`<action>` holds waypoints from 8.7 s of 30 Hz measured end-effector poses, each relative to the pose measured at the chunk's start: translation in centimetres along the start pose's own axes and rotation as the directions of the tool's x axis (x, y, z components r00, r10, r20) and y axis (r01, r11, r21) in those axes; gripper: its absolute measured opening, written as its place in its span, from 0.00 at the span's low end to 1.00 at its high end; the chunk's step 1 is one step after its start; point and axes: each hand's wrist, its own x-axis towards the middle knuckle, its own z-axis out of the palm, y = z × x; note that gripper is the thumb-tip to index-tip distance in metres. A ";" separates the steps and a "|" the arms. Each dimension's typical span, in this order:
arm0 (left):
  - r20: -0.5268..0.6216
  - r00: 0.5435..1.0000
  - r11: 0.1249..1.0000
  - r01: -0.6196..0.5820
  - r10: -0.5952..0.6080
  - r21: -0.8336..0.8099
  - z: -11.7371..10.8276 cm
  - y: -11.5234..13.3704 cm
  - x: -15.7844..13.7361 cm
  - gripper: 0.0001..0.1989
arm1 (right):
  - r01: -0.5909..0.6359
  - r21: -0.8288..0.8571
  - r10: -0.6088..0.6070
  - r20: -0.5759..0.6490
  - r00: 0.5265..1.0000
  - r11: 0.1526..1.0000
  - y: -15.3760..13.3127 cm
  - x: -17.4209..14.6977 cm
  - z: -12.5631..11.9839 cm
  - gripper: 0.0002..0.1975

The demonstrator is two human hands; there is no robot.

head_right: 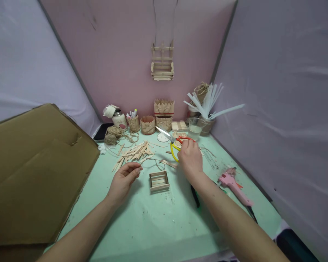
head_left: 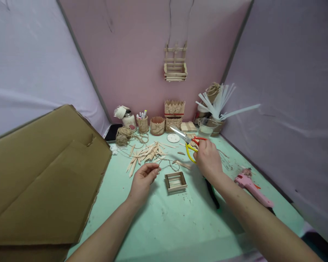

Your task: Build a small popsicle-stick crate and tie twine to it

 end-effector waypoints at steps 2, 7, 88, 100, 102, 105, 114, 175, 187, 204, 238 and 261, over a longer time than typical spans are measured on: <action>0.003 1.000 1.000 -0.016 0.016 -0.013 -0.1 0.0 0.0 0.17 | 0.022 0.018 -0.022 -0.033 0.999 1.000 -0.1 -0.9 -0.3 0.11; -0.008 0.999 0.998 -0.052 0.052 -0.032 -0.3 -0.1 0.4 0.16 | 0.079 0.057 -0.074 -0.089 0.993 0.995 -0.6 -2.7 -0.7 0.12; 0.381 0.920 0.996 0.086 -0.088 0.022 -1.6 1.4 0.7 0.24 | -0.266 0.750 -0.141 0.430 0.892 0.605 -0.7 -6.3 -4.2 0.15; 0.054 0.983 0.972 -0.183 0.177 0.145 -0.3 0.6 0.2 0.17 | -0.032 0.184 -0.039 0.368 0.929 0.982 -3.4 1.7 3.6 0.09; 0.054 0.975 0.959 -0.222 0.216 0.176 -0.2 0.4 0.1 0.16 | -0.005 0.194 -0.067 0.364 0.929 0.981 -3.3 1.7 3.4 0.07; 0.037 0.963 0.938 -0.269 0.268 0.216 0.0 0.0 -0.2 0.14 | 0.033 0.233 -0.109 0.319 0.942 0.972 -3.5 1.1 1.2 0.09; 0.054 0.929 0.894 -0.367 0.366 0.257 0.3 -0.9 -0.6 0.14 | -0.235 0.907 -0.215 0.322 0.922 0.350 -7.6 -5.0 -2.7 0.08; 0.214 0.931 0.949 0.313 -0.297 -0.044 -0.7 0.7 0.5 0.11 | -0.446 0.719 0.052 0.554 0.831 -0.534 -4.7 -5.1 -1.2 0.19; 0.328 0.942 0.988 0.019 -0.069 0.151 -0.5 0.9 -0.1 0.18 | -0.571 0.691 -0.176 0.558 0.811 -0.443 -5.8 -6.0 -2.1 0.17; 0.443 0.893 0.937 -0.086 -0.078 0.338 -0.2 2.1 -0.6 0.10 | -0.561 0.762 -0.220 0.516 0.828 -0.323 -6.7 -5.5 -3.6 0.17; 0.173 0.970 0.985 0.169 -0.171 0.024 -0.8 1.8 0.2 0.15 | -0.258 0.411 0.052 0.448 0.892 0.874 -1.0 -1.1 -1.0 0.15; 0.315 0.939 0.980 0.085 -0.139 0.178 -0.8 1.7 -0.1 0.10 | -0.571 0.740 -0.477 0.669 0.569 0.356 -1.5 -11.7 -6.0 0.23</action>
